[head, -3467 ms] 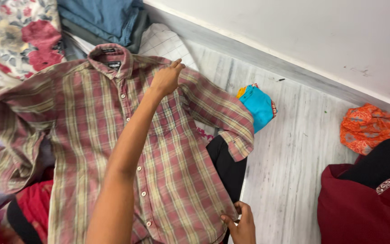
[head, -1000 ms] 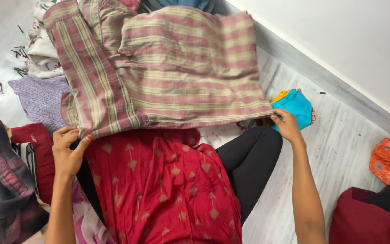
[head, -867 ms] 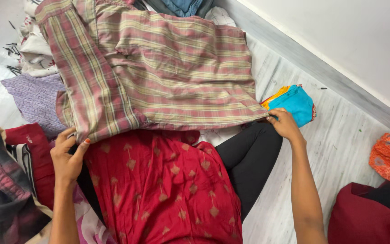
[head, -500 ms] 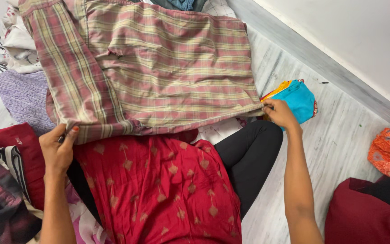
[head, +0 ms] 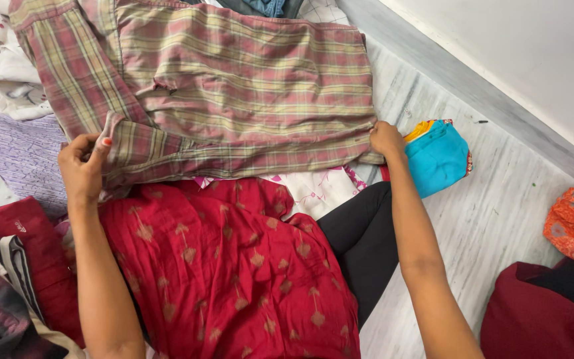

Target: The person buttons a plaid shirt and then folds it neatly on the floor. The shirt is aligned, sleeves are folded in, and the garment is folded into a compact rectangle.

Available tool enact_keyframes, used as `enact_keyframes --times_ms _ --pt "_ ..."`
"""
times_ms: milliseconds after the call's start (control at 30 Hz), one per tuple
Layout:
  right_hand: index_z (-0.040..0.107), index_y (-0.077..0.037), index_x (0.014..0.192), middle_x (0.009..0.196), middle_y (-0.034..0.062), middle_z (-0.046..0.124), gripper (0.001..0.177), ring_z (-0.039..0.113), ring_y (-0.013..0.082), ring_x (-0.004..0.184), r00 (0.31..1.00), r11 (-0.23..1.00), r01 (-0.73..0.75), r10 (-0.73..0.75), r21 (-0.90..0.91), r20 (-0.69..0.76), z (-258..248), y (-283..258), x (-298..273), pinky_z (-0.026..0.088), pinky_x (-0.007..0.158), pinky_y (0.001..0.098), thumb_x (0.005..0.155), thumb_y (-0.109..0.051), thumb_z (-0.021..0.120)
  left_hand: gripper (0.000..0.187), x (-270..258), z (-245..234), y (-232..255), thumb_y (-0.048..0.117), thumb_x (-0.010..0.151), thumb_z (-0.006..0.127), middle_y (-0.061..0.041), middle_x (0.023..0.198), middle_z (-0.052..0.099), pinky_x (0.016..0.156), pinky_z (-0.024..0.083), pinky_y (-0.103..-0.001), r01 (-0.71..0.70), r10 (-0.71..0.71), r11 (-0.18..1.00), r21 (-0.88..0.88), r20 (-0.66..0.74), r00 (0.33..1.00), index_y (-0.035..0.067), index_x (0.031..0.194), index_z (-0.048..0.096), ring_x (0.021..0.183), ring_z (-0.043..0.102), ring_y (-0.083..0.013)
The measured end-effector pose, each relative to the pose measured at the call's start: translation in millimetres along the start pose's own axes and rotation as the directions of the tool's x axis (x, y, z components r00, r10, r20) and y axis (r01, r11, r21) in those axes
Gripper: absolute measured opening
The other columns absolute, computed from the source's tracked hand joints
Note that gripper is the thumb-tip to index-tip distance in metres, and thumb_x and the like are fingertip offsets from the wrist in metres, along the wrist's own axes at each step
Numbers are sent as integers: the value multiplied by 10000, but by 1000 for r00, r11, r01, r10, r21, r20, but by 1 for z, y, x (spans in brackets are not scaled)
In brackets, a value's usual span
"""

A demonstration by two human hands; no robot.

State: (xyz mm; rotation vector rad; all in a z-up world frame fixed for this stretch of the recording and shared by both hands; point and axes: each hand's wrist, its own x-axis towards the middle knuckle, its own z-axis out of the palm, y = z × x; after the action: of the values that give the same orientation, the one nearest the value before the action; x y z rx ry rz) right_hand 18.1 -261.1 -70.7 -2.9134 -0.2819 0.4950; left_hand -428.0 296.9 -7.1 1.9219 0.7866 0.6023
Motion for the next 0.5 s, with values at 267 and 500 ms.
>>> enact_keyframes --times_ms 267,500 --pt "619 10 1272 1311 201 586 378 538 408 1245 854 935 297 -350 -193 -384 -24 -88 -60 388 1083 536 902 -68 626 177 -1 21 15 151 1109 693 -236 888 686 679 461 -492 -161 247 844 512 -103 964 -21 1072 673 796 652 -425" --pt "307 -15 1590 1672 182 275 689 198 376 1578 605 610 792 -776 32 -180 79 -247 -196 96 1293 560 1057 -426 456 287 33 41 3 285 1120 571 -278 893 715 668 488 -594 16 -5 614 789 -16 1000 0 1091 562 797 682 -504"
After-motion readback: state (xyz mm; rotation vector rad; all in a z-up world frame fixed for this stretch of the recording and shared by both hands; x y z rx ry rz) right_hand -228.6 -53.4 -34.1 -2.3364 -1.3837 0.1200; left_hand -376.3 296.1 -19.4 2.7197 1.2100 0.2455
